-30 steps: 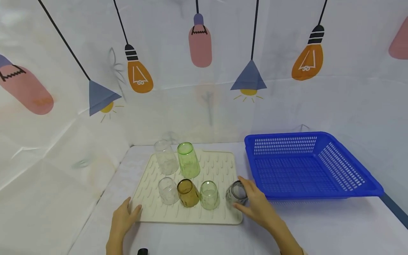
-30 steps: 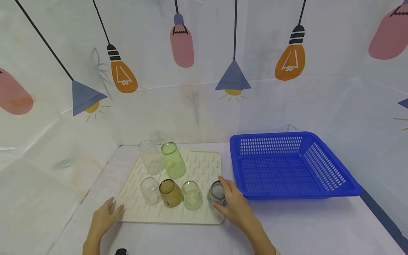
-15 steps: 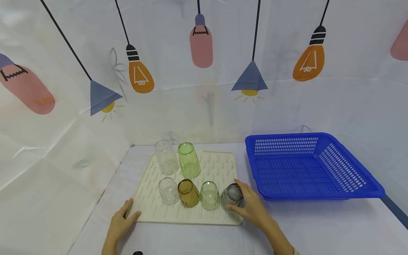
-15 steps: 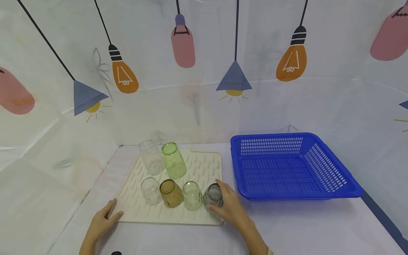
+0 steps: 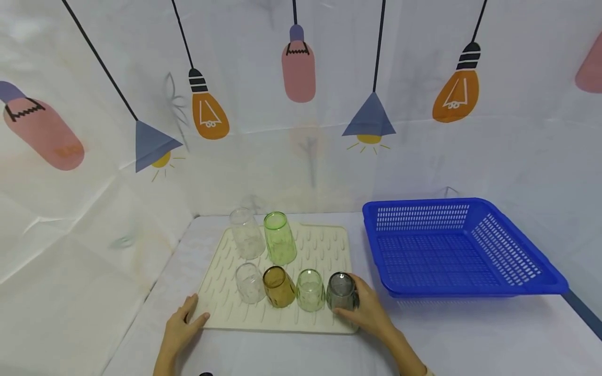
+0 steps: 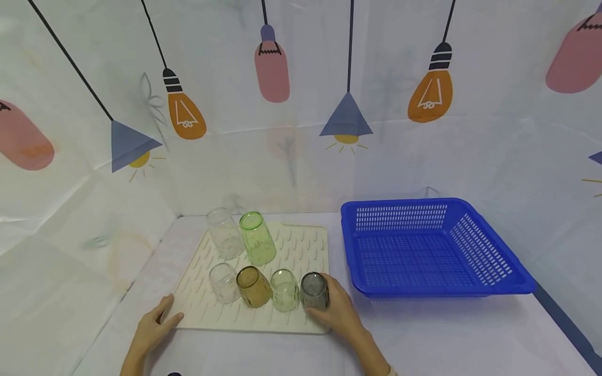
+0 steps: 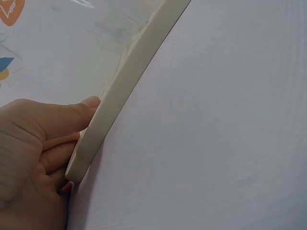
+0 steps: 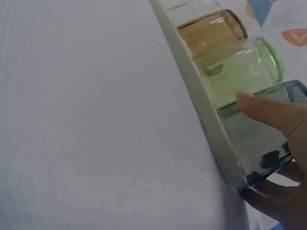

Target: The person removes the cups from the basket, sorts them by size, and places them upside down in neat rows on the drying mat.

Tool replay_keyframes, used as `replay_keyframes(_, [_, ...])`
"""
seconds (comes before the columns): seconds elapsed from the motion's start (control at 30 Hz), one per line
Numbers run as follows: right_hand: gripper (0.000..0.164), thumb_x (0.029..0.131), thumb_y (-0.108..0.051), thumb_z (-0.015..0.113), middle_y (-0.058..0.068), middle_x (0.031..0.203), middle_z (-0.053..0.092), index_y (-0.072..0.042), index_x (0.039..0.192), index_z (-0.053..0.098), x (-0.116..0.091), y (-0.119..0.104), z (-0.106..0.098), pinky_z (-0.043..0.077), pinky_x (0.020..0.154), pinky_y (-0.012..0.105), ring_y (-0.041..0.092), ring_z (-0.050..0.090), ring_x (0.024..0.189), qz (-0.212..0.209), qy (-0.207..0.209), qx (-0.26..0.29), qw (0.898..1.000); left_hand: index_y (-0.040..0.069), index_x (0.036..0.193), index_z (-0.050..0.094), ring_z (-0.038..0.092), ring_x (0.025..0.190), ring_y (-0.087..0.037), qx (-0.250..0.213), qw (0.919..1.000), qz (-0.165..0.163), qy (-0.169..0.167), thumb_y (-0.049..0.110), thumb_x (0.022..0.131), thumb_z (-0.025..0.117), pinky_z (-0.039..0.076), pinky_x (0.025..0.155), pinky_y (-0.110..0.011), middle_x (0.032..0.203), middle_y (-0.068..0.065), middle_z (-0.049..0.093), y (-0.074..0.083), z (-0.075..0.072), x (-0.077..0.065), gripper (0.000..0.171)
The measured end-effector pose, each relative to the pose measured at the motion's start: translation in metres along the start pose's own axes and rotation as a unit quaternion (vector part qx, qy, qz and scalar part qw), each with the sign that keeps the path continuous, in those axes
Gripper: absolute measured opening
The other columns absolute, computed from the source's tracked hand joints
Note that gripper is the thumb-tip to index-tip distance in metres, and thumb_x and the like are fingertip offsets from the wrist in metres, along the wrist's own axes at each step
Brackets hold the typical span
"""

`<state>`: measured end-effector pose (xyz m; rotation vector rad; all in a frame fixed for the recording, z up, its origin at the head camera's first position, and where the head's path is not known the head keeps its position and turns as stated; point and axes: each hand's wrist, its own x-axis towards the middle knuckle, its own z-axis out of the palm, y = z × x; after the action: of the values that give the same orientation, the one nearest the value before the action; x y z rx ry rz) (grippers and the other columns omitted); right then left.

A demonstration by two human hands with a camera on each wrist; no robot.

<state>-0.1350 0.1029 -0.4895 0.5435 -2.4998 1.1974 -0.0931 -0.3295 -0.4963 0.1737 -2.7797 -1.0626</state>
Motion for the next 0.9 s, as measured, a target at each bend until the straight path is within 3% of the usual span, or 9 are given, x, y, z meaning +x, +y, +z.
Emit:
replay_keyframes(0.63, [0.09, 0.054, -0.021, 0.091, 0.022, 0.119, 0.059, 0.006, 0.127, 0.047, -0.008, 0.002, 0.001, 0.048, 0.093, 0.048, 0.038, 0.057, 0.11, 0.043, -0.022, -0.026, 0.999, -0.019, 0.131, 0.037, 0.029, 0.128, -0.052, 0.004, 1.0, -0.002, -0.002, 0.018, 0.082, 0.07, 0.023, 0.106, -0.061, 0.137, -0.035, 0.032, 0.002, 0.003, -0.002, 0.069])
replay_keyframes(0.9, [0.087, 0.056, -0.024, 0.09, 0.024, 0.118, 0.059, 0.009, 0.125, 0.048, -0.012, 0.002, 0.006, 0.048, 0.092, 0.05, 0.039, 0.057, 0.108, 0.028, 0.005, -0.046, 0.999, -0.019, 0.132, 0.036, 0.027, 0.129, -0.052, 0.0, 0.9999, -0.01, -0.013, 0.019, 0.083, 0.069, 0.022, 0.107, -0.061, 0.138, -0.034, 0.03, 0.002, 0.0, -0.002, 0.07])
